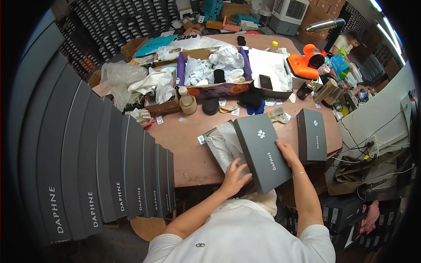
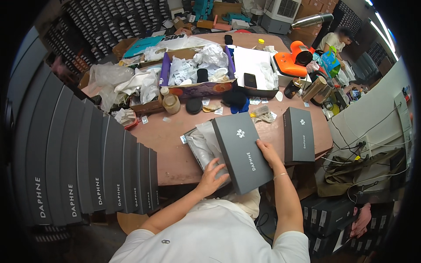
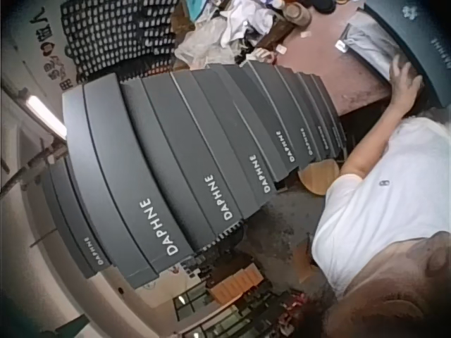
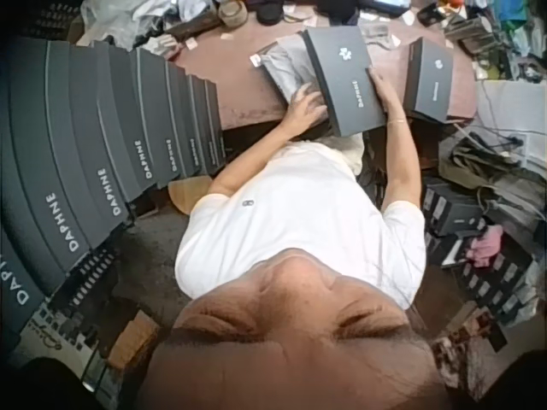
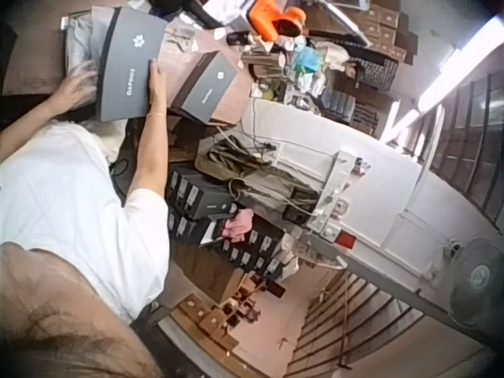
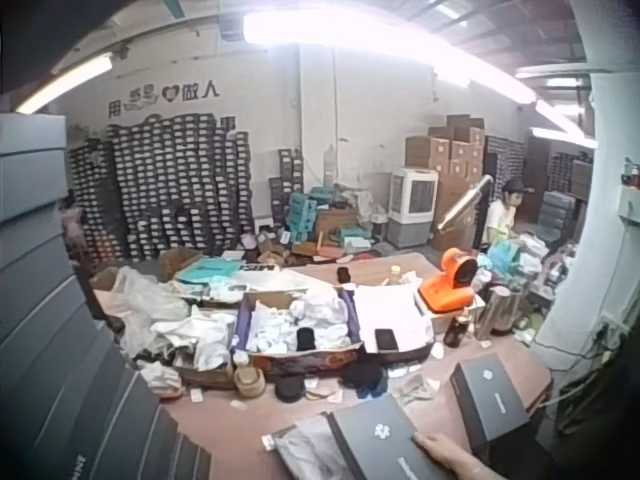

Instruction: Inspecting and packing high-heeled shoes into boxes, including minor repair with a heat gun.

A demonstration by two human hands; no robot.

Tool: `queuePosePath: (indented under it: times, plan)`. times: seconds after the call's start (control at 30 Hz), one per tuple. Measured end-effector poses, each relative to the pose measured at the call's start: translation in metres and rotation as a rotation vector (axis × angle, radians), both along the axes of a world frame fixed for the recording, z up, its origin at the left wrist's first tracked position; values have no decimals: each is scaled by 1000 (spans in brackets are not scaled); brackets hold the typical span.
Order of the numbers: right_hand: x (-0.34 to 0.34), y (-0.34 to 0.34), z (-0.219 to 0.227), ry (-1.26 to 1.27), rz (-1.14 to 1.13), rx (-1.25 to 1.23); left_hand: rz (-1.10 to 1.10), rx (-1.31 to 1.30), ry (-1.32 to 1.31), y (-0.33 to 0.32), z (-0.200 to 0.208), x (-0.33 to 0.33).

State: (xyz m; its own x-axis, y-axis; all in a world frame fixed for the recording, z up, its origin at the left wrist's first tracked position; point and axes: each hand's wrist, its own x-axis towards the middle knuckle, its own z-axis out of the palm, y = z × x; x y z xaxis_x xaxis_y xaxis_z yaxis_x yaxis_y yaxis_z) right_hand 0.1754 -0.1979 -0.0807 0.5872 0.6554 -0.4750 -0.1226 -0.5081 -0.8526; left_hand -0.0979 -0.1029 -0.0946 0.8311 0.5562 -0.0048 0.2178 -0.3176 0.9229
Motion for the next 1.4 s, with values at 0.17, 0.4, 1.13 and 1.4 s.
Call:
queuePosePath:
  times: [0.17,0.4,1.13,1.4]
  plan:
    - [-47,70,-74,-334,269,-22,428,-278,-38,11,-39,-10]
    - [-69,84,-94,-174,377,-41,493,-1115,26,50,-89,-50]
    - [333,-208,10,-88,-158,24,-233,-823,303,-189,-73,405]
    - [408,-192,8,-999,163,-524,-495,-830,6,-94,-16,399]
